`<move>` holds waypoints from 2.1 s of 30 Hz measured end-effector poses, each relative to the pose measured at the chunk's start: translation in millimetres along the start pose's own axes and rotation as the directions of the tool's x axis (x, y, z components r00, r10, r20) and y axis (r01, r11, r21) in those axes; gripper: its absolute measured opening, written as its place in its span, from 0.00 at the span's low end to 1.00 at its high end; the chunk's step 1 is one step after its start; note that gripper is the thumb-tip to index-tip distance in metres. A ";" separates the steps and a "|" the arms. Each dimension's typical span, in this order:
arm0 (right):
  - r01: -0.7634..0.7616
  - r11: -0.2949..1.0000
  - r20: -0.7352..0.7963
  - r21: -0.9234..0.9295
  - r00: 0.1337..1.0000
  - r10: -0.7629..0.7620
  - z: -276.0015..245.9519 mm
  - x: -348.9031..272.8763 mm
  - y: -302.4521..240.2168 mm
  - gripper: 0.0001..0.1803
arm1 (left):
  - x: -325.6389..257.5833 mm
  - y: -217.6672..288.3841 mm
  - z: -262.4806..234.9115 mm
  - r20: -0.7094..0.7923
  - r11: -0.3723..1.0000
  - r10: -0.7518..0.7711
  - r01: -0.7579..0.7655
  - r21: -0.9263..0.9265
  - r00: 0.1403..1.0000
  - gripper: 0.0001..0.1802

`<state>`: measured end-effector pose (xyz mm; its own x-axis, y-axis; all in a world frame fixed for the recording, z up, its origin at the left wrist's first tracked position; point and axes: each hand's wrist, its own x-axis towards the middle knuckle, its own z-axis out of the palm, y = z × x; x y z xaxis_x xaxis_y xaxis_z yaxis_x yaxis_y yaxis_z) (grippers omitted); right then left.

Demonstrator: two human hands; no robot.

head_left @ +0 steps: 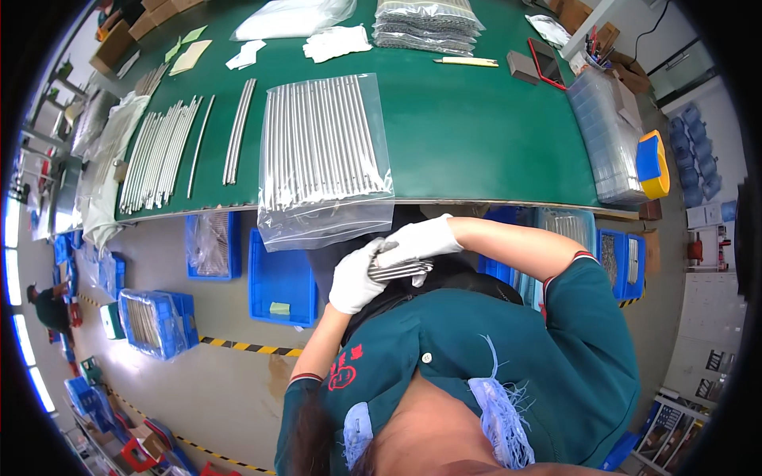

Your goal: Counting and packing thin metal rods into plastic bags at a workstation.

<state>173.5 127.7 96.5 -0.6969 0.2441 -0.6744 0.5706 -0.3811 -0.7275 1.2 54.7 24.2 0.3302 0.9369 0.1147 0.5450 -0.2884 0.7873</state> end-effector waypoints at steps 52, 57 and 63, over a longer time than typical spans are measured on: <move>-0.505 0.482 0.112 0.716 0.765 0.634 116.2 -195.5 340.7 0.30 | 47.4 49.1 15.2 0.057 0.980 0.009 0.003 -0.197 0.998 0.17; -0.442 0.538 -0.431 0.718 0.325 0.842 164.6 -174.0 393.6 0.32 | 60.3 42.4 51.4 0.060 0.998 -0.016 0.020 -0.065 0.998 0.18; 0.500 0.556 -0.566 0.664 -0.149 0.811 158.6 -135.2 420.4 0.28 | 57.0 36.1 52.6 0.039 1.000 -0.014 0.015 -0.021 0.999 0.17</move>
<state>438.6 -206.9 -98.1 0.8127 0.1589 -0.5607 -0.3201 -0.6822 -0.6574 80.2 87.3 27.3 0.3524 0.9325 0.0796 0.5339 -0.2701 0.8012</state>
